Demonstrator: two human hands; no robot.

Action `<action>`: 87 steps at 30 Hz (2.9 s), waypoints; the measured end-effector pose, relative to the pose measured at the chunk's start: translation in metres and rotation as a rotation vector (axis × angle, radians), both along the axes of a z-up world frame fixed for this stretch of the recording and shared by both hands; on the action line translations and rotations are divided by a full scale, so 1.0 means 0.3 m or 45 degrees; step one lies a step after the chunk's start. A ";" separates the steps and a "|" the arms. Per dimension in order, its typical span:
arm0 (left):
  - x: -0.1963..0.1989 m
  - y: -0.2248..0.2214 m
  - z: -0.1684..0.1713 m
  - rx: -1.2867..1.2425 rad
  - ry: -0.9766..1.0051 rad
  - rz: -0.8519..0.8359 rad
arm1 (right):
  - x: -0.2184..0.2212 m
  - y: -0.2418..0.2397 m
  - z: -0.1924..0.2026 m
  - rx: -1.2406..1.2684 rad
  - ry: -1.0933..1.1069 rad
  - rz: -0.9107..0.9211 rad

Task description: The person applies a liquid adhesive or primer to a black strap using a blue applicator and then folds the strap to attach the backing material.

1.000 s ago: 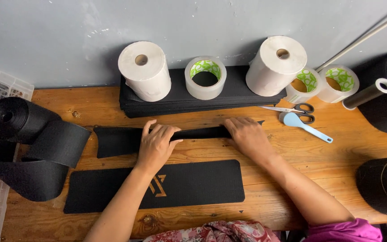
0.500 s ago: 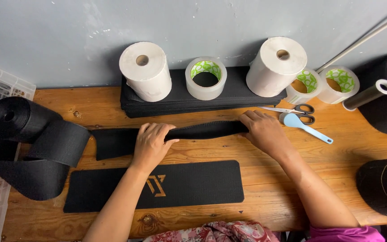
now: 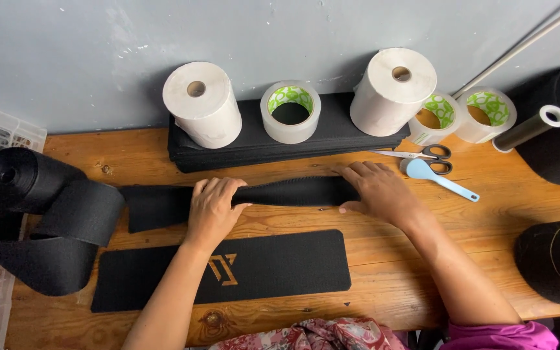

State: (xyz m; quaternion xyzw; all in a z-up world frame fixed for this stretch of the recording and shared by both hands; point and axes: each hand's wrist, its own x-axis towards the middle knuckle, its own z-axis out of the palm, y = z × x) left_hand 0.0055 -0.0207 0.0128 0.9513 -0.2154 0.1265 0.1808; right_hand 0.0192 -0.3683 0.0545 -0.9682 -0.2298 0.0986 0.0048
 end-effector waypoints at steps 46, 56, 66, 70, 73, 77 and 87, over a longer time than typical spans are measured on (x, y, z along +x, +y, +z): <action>-0.053 -0.135 -0.033 -0.084 -0.010 -0.212 | -0.065 0.163 -0.106 0.299 -0.537 0.320; -0.042 -0.109 -0.098 -0.100 0.012 -0.195 | -0.050 0.144 -0.132 0.265 -0.554 0.313; -0.037 -0.072 -0.075 -0.068 -0.001 -0.157 | -0.033 0.121 -0.168 0.257 -0.516 0.252; -0.033 -0.089 -0.110 -0.074 -0.032 -0.180 | -0.064 0.173 -0.098 0.247 -0.462 0.261; -0.041 -0.095 -0.094 -0.071 -0.039 -0.193 | -0.065 0.171 -0.141 0.264 -0.477 0.271; -0.033 -0.055 -0.027 -0.051 0.091 -0.136 | -0.051 0.157 -0.130 0.316 -0.542 0.257; -0.019 -0.004 0.035 -0.101 0.339 -0.022 | -0.053 0.156 -0.122 0.338 -0.575 0.233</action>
